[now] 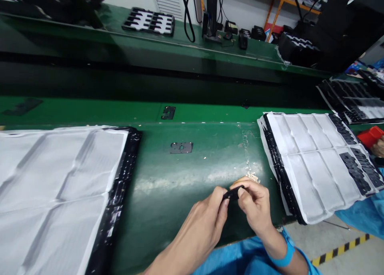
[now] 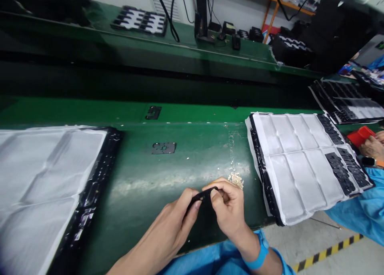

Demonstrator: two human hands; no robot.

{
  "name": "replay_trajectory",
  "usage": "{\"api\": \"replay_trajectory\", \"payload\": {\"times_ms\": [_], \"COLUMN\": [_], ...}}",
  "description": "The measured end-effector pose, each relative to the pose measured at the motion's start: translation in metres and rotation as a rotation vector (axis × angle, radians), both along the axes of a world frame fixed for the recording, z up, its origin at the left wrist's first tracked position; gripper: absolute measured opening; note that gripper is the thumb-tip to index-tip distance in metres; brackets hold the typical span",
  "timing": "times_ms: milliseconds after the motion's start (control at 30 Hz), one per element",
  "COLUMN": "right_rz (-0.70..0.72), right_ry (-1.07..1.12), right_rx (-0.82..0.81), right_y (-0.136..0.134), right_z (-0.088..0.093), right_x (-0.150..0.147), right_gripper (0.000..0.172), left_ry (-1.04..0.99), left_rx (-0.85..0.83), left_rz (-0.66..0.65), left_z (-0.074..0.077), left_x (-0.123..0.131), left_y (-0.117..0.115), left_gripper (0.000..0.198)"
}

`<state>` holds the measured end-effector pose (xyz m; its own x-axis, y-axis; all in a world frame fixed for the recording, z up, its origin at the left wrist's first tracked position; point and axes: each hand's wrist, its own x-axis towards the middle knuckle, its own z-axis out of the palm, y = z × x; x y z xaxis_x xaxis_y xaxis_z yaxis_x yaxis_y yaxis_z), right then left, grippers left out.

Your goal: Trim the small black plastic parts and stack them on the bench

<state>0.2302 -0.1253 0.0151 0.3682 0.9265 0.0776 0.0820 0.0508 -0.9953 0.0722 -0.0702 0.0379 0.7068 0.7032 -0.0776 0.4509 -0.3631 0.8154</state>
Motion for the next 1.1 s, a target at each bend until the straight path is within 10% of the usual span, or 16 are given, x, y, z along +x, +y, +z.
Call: {"api": "replay_trajectory", "payload": {"times_ms": [1100], "right_rz": [0.134], "right_ry": [-0.48], "right_rx": [0.016], "right_y": [-0.02], "right_z": [0.016], "right_x": [0.032], "right_gripper": [0.022], "left_ry": [-0.372], "left_rx": [-0.38], "left_rz": [0.086], "left_z": [-0.007], "left_x": [0.026], "left_y": [0.004], "left_gripper": [0.045]}}
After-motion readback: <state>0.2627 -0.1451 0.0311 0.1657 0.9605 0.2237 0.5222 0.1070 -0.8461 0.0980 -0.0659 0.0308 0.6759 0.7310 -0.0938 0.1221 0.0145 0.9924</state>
